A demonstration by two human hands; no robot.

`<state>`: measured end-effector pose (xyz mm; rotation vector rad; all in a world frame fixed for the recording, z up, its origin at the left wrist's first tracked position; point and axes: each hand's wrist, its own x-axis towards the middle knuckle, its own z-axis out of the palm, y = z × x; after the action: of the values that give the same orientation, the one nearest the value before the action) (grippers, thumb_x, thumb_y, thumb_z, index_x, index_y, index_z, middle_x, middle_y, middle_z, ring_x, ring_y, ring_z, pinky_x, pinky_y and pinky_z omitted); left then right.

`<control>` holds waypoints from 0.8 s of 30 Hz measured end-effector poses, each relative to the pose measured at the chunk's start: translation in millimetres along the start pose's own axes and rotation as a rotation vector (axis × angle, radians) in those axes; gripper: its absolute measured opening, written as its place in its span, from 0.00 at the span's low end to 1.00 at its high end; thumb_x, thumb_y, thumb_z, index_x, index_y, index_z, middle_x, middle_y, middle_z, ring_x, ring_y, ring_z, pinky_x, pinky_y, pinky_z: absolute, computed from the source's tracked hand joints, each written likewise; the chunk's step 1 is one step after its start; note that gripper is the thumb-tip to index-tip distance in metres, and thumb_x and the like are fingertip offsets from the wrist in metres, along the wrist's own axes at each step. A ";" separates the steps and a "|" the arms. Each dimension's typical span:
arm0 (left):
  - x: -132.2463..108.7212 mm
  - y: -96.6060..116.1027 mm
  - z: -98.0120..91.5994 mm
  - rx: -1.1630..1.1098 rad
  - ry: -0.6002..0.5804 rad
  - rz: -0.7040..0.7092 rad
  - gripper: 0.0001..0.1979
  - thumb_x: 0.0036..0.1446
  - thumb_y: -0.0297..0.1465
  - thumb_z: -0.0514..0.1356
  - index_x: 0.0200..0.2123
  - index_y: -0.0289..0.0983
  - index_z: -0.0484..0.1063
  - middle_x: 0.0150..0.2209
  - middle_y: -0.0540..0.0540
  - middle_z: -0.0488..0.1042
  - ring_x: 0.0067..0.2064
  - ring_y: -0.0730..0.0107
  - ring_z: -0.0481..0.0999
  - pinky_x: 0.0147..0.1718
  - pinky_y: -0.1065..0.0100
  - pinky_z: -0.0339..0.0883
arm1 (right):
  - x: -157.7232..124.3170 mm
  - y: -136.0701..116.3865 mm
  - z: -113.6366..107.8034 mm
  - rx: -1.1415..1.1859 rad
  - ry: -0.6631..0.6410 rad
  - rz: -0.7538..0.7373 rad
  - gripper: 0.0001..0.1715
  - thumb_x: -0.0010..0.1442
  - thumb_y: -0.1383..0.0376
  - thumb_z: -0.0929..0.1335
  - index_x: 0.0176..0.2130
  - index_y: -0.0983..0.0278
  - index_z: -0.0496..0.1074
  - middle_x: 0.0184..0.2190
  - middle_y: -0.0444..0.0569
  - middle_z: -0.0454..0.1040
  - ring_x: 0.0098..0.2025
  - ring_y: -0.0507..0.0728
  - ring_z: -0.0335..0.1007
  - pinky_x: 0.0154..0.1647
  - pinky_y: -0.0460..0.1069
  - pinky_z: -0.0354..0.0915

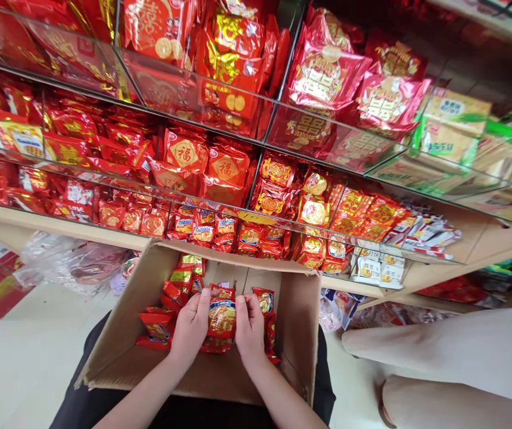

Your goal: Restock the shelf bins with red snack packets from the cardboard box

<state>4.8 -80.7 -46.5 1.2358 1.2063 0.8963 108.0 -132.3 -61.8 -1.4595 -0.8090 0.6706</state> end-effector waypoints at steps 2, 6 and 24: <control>-1.1 -3.4 -1.3 -0.001 -0.020 -0.006 0.26 0.52 0.49 0.51 0.41 0.34 0.74 0.37 0.43 0.77 0.42 0.59 0.74 0.43 0.64 0.66 | -1.9 1.4 -1.2 -0.017 0.033 -0.002 0.17 0.61 0.53 0.58 0.28 0.62 0.59 0.24 0.41 0.60 0.28 0.52 0.57 0.31 0.46 0.57; -3.3 -7.7 -1.6 -0.144 -0.073 -0.085 0.27 0.51 0.49 0.52 0.43 0.34 0.72 0.33 0.45 0.78 0.37 0.60 0.76 0.35 0.65 0.69 | -3.5 0.3 -1.2 0.009 0.053 0.032 0.18 0.61 0.52 0.56 0.28 0.61 0.58 0.24 0.41 0.59 0.28 0.52 0.58 0.31 0.46 0.58; -17.4 42.8 14.0 -0.533 -0.063 -0.371 0.22 0.53 0.44 0.52 0.43 0.35 0.69 0.25 0.46 0.77 0.29 0.63 0.77 0.28 0.63 0.71 | 4.9 -33.0 2.0 0.385 0.101 0.307 0.21 0.54 0.46 0.61 0.26 0.60 0.56 0.20 0.40 0.65 0.21 0.51 0.63 0.20 0.45 0.60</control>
<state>19.9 -93.5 -2.5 0.5847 1.0114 0.8202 106.4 -127.9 -28.8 -1.2598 -0.3522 0.9202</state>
